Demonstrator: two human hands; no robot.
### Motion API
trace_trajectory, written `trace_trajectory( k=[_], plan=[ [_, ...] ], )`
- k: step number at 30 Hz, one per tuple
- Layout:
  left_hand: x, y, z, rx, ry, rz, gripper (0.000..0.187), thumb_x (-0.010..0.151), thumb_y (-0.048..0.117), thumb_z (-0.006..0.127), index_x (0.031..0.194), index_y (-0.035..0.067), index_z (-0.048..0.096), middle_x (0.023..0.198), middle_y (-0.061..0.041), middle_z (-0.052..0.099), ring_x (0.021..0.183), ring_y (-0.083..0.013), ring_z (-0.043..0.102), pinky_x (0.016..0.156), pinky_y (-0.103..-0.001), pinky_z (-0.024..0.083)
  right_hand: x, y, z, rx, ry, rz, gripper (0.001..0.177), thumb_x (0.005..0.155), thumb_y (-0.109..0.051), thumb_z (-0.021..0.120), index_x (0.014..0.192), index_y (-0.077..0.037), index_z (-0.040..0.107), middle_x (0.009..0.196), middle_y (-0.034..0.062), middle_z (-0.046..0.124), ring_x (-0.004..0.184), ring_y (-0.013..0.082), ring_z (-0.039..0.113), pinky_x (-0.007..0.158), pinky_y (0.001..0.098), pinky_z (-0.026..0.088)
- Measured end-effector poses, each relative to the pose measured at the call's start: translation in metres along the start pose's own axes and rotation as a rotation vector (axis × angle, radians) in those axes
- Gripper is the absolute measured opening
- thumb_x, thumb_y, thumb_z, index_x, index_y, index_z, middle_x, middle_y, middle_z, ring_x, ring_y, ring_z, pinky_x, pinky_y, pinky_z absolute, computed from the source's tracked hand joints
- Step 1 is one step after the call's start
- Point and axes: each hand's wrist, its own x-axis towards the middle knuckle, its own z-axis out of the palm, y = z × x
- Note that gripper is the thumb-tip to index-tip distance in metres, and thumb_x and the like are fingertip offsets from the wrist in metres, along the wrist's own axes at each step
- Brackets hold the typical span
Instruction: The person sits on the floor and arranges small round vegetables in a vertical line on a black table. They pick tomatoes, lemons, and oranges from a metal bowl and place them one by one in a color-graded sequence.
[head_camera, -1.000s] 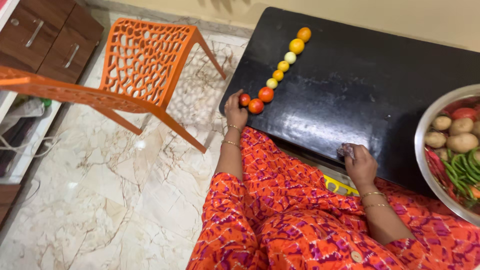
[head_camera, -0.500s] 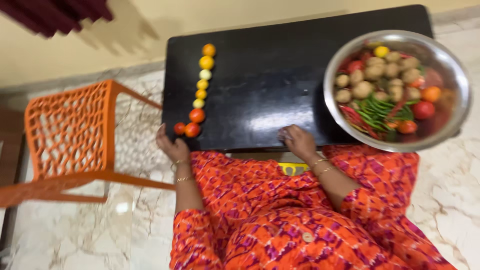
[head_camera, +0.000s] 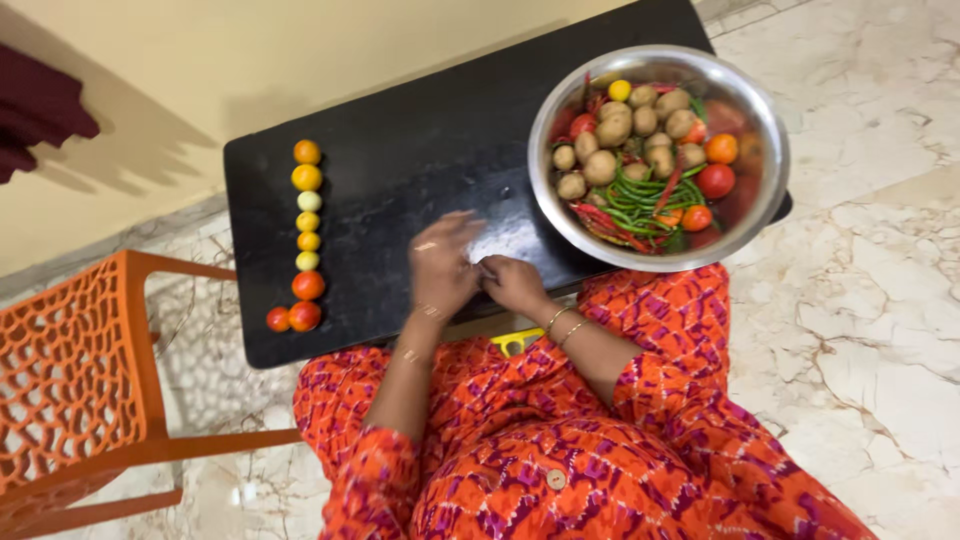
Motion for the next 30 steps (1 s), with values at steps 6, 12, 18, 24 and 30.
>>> trace_trajectory(
  k=[6, 12, 18, 24, 30],
  plan=[
    [0.089, 0.018, 0.082, 0.432, -0.351, 0.476, 0.064, 0.085, 0.035, 0.071, 0.145, 0.025, 0.053, 0.157, -0.001, 0.046, 0.148, -0.0247, 0.035, 0.116, -0.056, 0.021, 0.003, 0.015, 0.007, 0.047, 0.053, -0.092, 0.029, 0.083, -0.031, 0.072, 0.101, -0.008, 0.069, 0.093, 0.0172, 0.072, 0.085, 0.0404, 0.069, 0.074, 0.0508, 0.054],
    [0.121, -0.005, 0.103, 0.372, -0.582, 0.512, 0.045, 0.082, 0.042, 0.07, 0.124, 0.027, 0.072, 0.127, 0.005, 0.068, 0.134, -0.0194, 0.053, 0.121, -0.055, 0.021, 0.005, 0.011, 0.007, 0.091, 0.054, -0.014, 0.025, 0.085, -0.033, 0.07, 0.094, -0.01, 0.067, 0.089, 0.0139, 0.073, 0.084, 0.038, 0.07, 0.073, 0.0491, 0.055],
    [0.092, 0.023, 0.15, 0.293, -0.519, 0.447, 0.025, 0.078, 0.038, 0.077, 0.089, 0.017, 0.077, 0.09, -0.003, 0.073, 0.097, -0.0274, 0.07, 0.101, -0.047, 0.05, 0.017, 0.026, 0.022, 0.067, 0.151, -0.271, 0.032, 0.098, -0.035, 0.061, 0.107, -0.004, 0.064, 0.1, 0.0178, 0.069, 0.091, 0.036, 0.069, 0.078, 0.0482, 0.052],
    [0.059, 0.136, 0.228, 0.465, -0.509, 0.464, 0.019, 0.105, 0.02, 0.053, 0.104, 0.014, 0.072, 0.084, -0.004, 0.072, 0.08, -0.0229, 0.07, 0.108, -0.044, 0.048, 0.006, -0.012, -0.012, 0.116, -0.024, 0.046, 0.029, 0.093, -0.04, 0.067, 0.092, -0.011, 0.069, 0.089, 0.0124, 0.071, 0.084, 0.0356, 0.069, 0.072, 0.0478, 0.053],
    [0.065, 0.154, 0.201, -0.23, -0.232, 0.563, 0.038, 0.075, 0.026, 0.062, 0.109, 0.011, 0.072, 0.101, -0.012, 0.075, 0.082, -0.0278, 0.07, 0.075, -0.054, 0.047, 0.011, -0.027, -0.028, 0.125, -0.052, 0.077, 0.028, 0.092, -0.039, 0.067, 0.093, -0.011, 0.069, 0.089, 0.013, 0.071, 0.083, 0.0375, 0.068, 0.071, 0.0484, 0.052]
  ],
)
